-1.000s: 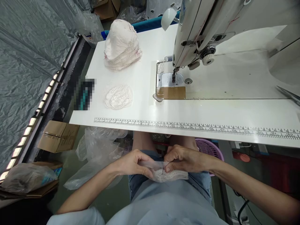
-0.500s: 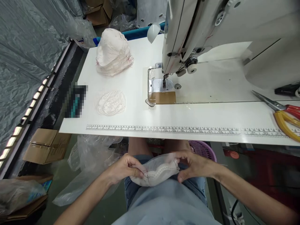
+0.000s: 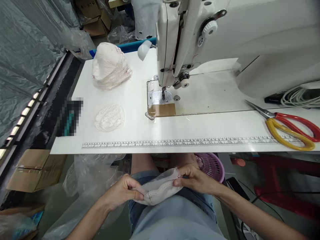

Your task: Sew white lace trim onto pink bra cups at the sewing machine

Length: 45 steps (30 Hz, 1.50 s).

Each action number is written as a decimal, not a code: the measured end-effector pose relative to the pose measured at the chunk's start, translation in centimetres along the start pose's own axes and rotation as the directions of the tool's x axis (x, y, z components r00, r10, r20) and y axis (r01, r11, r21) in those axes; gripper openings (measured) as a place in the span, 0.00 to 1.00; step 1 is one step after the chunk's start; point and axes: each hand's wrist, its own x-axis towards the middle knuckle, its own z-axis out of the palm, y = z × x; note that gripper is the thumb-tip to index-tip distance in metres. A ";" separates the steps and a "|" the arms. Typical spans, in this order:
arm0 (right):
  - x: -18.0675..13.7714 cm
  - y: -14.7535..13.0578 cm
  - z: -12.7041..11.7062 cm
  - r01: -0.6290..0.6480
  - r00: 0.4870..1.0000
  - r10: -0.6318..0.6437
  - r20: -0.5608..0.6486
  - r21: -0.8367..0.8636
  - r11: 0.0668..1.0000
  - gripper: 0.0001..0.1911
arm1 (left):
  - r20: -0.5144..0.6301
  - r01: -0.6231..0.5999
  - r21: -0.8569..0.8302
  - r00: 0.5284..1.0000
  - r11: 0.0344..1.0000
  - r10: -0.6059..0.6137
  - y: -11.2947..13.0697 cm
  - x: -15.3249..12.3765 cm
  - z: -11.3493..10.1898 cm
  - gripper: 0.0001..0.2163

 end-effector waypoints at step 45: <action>6.6 1.2 2.0 0.135 0.989 -0.149 0.007 -0.469 0.873 0.16 | -0.531 -0.184 0.125 0.818 0.975 0.222 -1.3 -0.4 -0.9 0.20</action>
